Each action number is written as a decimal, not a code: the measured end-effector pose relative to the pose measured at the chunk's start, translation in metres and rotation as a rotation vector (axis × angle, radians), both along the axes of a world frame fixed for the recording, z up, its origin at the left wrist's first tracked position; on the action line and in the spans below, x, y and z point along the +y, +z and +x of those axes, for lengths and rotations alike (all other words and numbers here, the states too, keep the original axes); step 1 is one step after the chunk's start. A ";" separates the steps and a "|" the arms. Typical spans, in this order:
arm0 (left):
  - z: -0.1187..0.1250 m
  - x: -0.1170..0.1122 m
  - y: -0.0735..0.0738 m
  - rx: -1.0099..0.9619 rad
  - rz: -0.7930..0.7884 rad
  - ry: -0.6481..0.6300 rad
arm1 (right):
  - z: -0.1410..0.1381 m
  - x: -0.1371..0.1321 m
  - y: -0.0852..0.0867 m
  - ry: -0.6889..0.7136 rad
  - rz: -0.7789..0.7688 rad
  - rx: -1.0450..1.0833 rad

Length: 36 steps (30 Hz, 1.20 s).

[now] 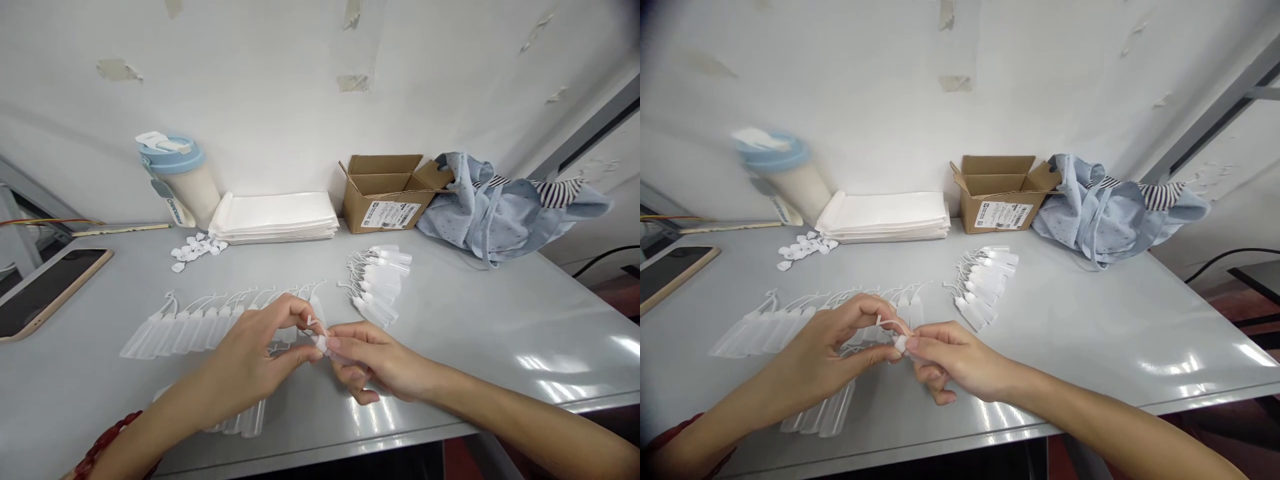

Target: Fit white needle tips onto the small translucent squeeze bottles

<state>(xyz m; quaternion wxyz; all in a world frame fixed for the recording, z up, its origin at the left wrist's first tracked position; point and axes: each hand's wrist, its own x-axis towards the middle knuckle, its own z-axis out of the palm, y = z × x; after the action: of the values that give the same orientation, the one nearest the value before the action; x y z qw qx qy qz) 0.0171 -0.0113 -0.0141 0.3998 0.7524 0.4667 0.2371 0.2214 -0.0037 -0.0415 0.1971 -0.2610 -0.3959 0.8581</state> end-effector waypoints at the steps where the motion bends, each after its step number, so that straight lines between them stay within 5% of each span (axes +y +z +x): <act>1: 0.001 0.000 -0.001 -0.025 -0.020 0.012 | -0.001 0.000 0.000 -0.012 0.008 -0.006; 6: 0.000 0.004 0.005 -0.099 -0.123 -0.033 | -0.001 -0.001 0.001 -0.015 0.051 -0.021; 10: -0.002 0.003 0.011 0.098 -0.145 -0.102 | 0.000 -0.002 0.002 -0.002 0.079 -0.022; 14: -0.001 -0.005 0.007 0.196 -0.049 -0.199 | 0.001 -0.004 0.003 0.031 0.096 -0.022; 20: -0.002 -0.005 -0.005 0.082 0.193 -0.303 | -0.001 -0.006 0.002 0.017 0.121 -0.073; 31: 0.001 0.001 0.007 0.074 -0.136 -0.128 | -0.001 -0.006 0.000 -0.048 0.173 -0.107; 36: -0.001 0.000 0.003 0.040 -0.042 -0.190 | -0.001 -0.006 0.001 -0.025 0.159 -0.098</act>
<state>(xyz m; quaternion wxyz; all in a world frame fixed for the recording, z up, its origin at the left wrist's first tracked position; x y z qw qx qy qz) 0.0161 -0.0114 -0.0110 0.4268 0.7892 0.4061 0.1733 0.2200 -0.0097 -0.0404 0.2083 -0.2909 -0.4687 0.8076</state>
